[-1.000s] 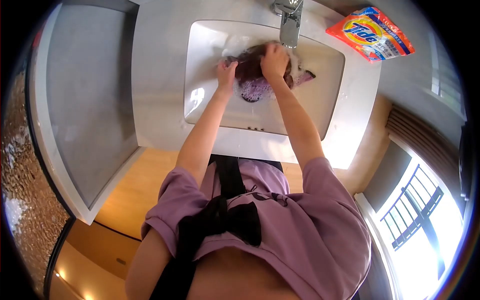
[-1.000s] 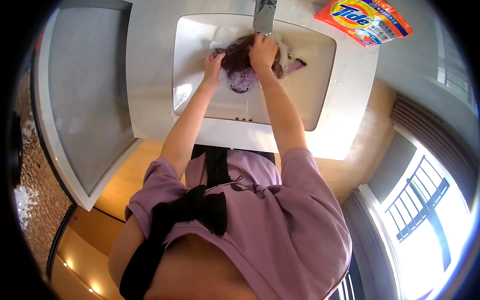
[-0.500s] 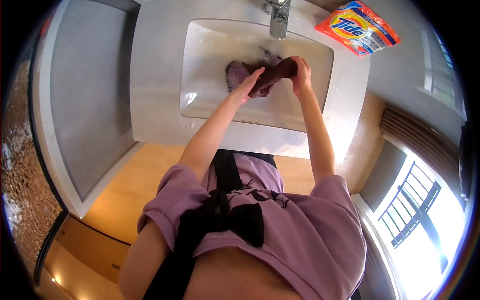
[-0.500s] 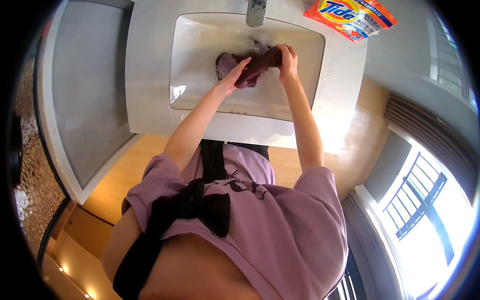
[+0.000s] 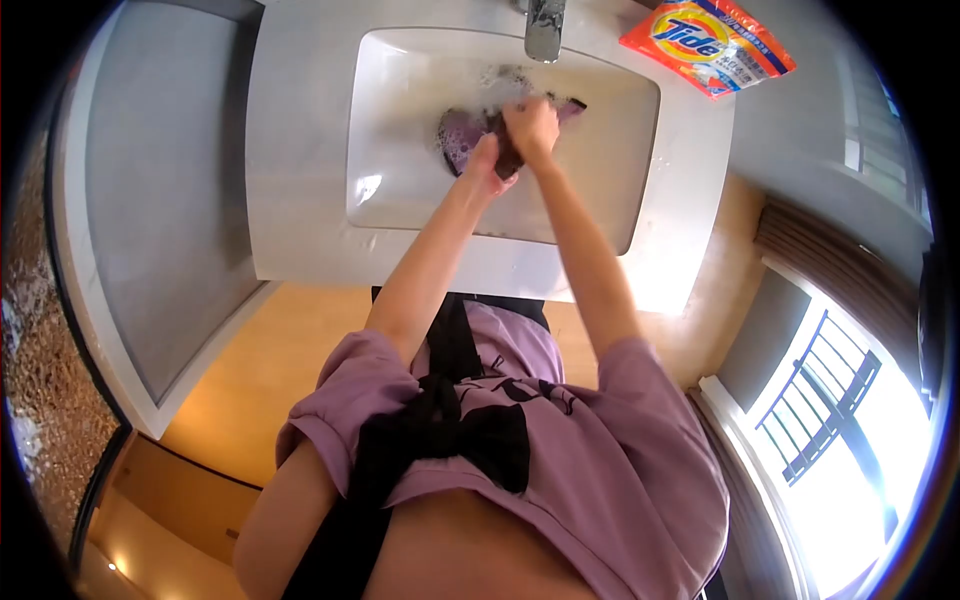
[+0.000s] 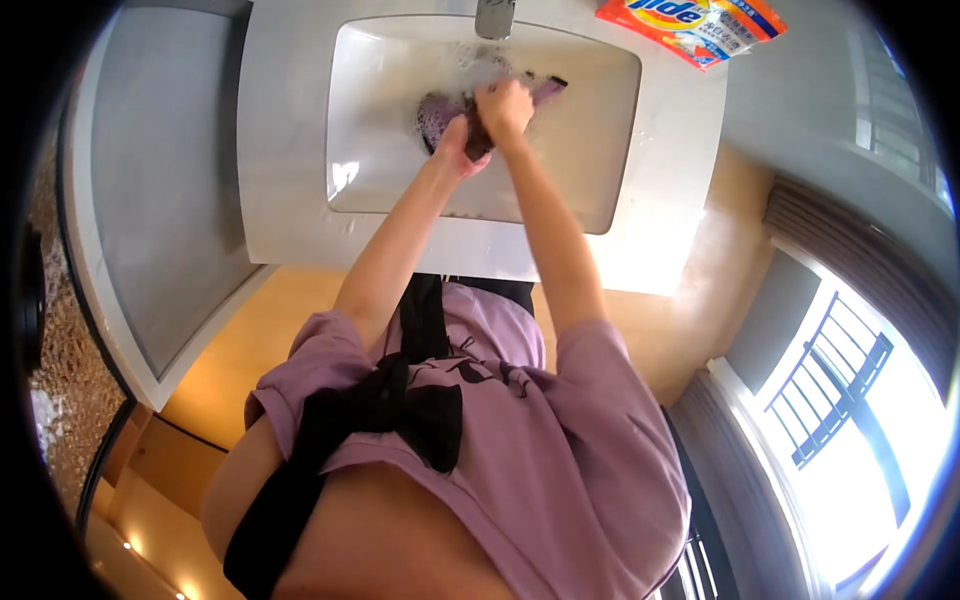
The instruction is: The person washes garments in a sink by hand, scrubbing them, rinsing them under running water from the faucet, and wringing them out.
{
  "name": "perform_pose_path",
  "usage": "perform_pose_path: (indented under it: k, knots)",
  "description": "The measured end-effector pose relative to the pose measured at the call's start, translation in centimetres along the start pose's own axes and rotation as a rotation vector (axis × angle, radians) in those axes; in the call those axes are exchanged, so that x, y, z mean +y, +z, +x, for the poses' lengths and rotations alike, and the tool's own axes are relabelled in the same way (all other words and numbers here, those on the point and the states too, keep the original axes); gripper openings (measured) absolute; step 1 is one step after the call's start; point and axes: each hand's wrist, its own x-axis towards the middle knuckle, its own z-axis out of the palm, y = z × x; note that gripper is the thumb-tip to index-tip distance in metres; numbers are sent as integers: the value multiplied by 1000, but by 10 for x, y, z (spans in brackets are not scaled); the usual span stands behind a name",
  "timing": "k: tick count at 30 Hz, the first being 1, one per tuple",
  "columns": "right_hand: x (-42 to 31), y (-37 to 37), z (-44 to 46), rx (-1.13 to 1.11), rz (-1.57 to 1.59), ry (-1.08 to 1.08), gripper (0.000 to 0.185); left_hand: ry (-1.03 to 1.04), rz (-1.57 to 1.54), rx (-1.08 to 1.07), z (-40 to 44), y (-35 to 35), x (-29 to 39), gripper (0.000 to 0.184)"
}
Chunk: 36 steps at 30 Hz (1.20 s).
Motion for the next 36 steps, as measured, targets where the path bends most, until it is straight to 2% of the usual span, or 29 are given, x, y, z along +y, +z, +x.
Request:
perform_pose_path:
  k: [1, 3, 4, 5, 7, 8, 9, 11, 13, 14, 15, 16, 17, 18, 19, 21, 22, 23, 25, 26, 27, 29, 30, 31, 32, 33, 35, 36]
  knots:
    - [5, 1, 15, -51, 40, -21, 30, -58, 107, -71, 0, -3, 5, 18]
    - [13, 6, 39, -19, 28, -13, 34, -22, 87, -4, -6, 9, 5, 18]
    - [14, 5, 48, 42, 94, 16, 35, 13, 107, 137, -16, 26, 12, 19]
    - [17, 4, 57, 102, 158, 44, 36, 14, 105, 139, -23, 30, 20, 19]
    - [26, 1, 72, 235, 331, 159, 42, 127, 221, -75, -33, 23, 42, 19]
    - [25, -3, 70, 258, 359, 177, 41, 35, 366, -273, -12, -10, 64, 22]
    - [24, -6, 66, 283, 387, 196, 40, 192, 549, 65, -32, 4, 72, 22]
    - [20, -3, 62, 238, 505, 214, 36, 479, 638, 216, -34, -6, 82, 27]
    - [23, 27, 60, 337, 637, 133, 34, 533, 614, 218, -22, -23, 91, 31]
    - [25, 44, 60, 302, 595, 8, 34, 584, 589, 214, -15, -32, 94, 35]
    - [15, 57, 48, 445, 432, -156, 32, 585, 589, 216, -4, -44, 95, 35]
    - [9, 75, 41, 489, 242, -180, 31, 620, 596, 211, 9, -58, 96, 35]
    - [-7, 84, 26, 491, 71, -98, 32, 654, 604, 202, 17, -64, 99, 34]
    - [-13, 94, 16, 383, -117, -166, 32, 640, 573, 250, 19, -63, 101, 30]
    - [-19, 85, 7, 84, -158, -357, 29, 636, 576, 247, 18, -60, 102, 30]
    - [-15, 86, 8, 50, -132, -582, 25, 608, 564, 352, 19, -54, 104, 26]
    - [-11, 85, 13, 108, -177, -527, 26, 590, 624, 349, 17, -56, 104, 25]
    - [-11, 87, 20, 129, -53, -298, 29, 586, 622, 353, 15, -57, 99, 25]
    - [-20, 84, 20, 309, -143, -50, 31, 618, 642, 249, 5, -50, 97, 26]
    - [-17, 79, 16, 301, -157, -252, 33, 519, 625, 316, 3, -44, 96, 30]
    - [-11, 72, 18, 121, -137, -445, 36, 508, 630, 315, 0, -45, 92, 30]
    - [6, 55, 19, 91, -123, -692, 29, 396, 559, 226, 1, -41, 93, 31]
    - [11, 53, 26, 108, -49, -476, 29, 420, 631, 268, 4, -42, 90, 32]
    - [16, 52, 28, 121, 25, -259, 29, 480, 794, 83, 1, -48, 77, 39]
    - [19, 57, 25, 329, -3, -263, 29, 468, 1032, 109, 4, -51, 75, 44]
    - [22, 57, 26, 336, -3, -259, 29, 450, 1272, 132, 7, -52, 71, 48]
    - [36, 53, 27, -39, -192, -589, 26, 370, 1382, 146, 17, -51, 62, 49]
    - [38, 35, 29, -224, -154, -652, 26, 465, 1549, 196, 32, -59, 57, 51]
